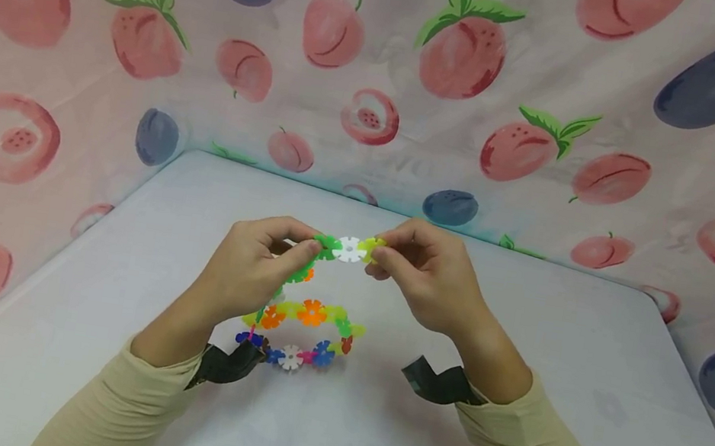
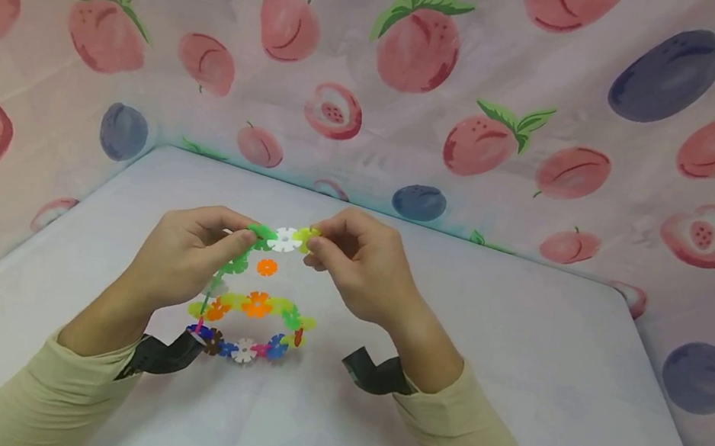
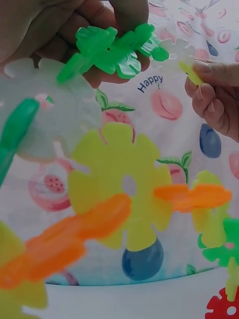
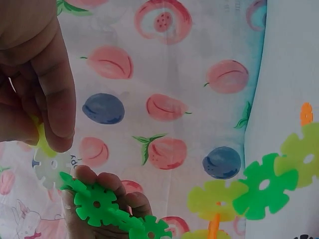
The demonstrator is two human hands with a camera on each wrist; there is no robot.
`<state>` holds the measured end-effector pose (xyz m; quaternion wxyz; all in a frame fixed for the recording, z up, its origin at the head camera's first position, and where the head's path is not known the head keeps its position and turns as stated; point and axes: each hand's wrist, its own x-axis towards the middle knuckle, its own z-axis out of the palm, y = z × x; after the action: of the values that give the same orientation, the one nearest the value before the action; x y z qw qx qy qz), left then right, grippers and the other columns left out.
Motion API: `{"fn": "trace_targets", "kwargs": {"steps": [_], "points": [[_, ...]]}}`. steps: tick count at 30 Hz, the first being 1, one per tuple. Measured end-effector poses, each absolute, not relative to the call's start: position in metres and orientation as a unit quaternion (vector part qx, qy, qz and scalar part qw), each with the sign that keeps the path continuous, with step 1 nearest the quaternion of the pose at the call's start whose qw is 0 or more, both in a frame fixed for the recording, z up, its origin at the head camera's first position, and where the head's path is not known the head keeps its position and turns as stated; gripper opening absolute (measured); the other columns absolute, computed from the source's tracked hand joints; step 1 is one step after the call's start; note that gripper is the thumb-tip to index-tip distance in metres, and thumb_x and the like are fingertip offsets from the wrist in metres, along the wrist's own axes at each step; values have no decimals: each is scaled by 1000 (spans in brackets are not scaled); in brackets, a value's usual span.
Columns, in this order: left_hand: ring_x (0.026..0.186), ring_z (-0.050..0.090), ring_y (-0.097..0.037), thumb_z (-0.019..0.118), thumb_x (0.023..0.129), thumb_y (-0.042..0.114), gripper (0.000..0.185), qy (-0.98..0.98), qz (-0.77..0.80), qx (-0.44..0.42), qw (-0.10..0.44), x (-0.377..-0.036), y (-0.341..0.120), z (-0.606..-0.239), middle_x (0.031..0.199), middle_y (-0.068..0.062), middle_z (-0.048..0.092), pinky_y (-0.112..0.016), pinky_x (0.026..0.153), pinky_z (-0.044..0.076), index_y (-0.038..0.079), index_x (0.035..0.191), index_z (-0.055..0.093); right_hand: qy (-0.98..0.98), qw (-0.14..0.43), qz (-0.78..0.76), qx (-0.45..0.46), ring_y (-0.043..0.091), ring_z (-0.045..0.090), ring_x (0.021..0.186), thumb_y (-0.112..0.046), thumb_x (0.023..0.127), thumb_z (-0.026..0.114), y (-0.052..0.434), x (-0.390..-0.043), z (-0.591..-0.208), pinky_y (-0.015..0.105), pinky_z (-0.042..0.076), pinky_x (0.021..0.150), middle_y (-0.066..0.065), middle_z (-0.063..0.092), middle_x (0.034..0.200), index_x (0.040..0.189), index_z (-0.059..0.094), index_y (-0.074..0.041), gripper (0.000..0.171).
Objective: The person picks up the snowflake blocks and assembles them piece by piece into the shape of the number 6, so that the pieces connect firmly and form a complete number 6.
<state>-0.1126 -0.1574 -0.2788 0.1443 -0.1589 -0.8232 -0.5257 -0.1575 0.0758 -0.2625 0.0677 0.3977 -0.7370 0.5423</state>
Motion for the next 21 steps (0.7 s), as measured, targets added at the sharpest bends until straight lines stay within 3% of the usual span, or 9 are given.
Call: {"fn": "trace_targets", "kwargs": {"steps": [5, 13, 21], "points": [[74, 67, -19, 64, 98, 10, 13, -828, -520, -158, 139, -114, -159, -279, 90, -6, 71, -33, 63, 53, 3, 103, 74, -732, 56, 552, 394, 29, 70, 72, 13, 90, 64, 75, -159, -264, 32, 59, 72, 14, 70, 86, 96, 63, 8, 7], [71, 66, -21, 63, 99, 12, 16, -829, -524, -143, 134, -118, -165, -280, 94, -7, 70, -30, 59, 52, 3, 106, 73, -736, 61, 549, 391, 23, 69, 76, 9, 92, 65, 68, -163, -267, 33, 59, 73, 11, 67, 88, 102, 64, 7, 10], [86, 65, -20, 63, 99, 12, 17, -834, -508, -155, 150, -123, -174, -278, 103, -7, 71, -36, 82, 55, 2, 109, 73, -756, 34, 558, 342, 28, 67, 86, -3, 103, 52, 69, -181, -283, 32, 57, 78, 16, 61, 104, 124, 58, 7, 25]]}}
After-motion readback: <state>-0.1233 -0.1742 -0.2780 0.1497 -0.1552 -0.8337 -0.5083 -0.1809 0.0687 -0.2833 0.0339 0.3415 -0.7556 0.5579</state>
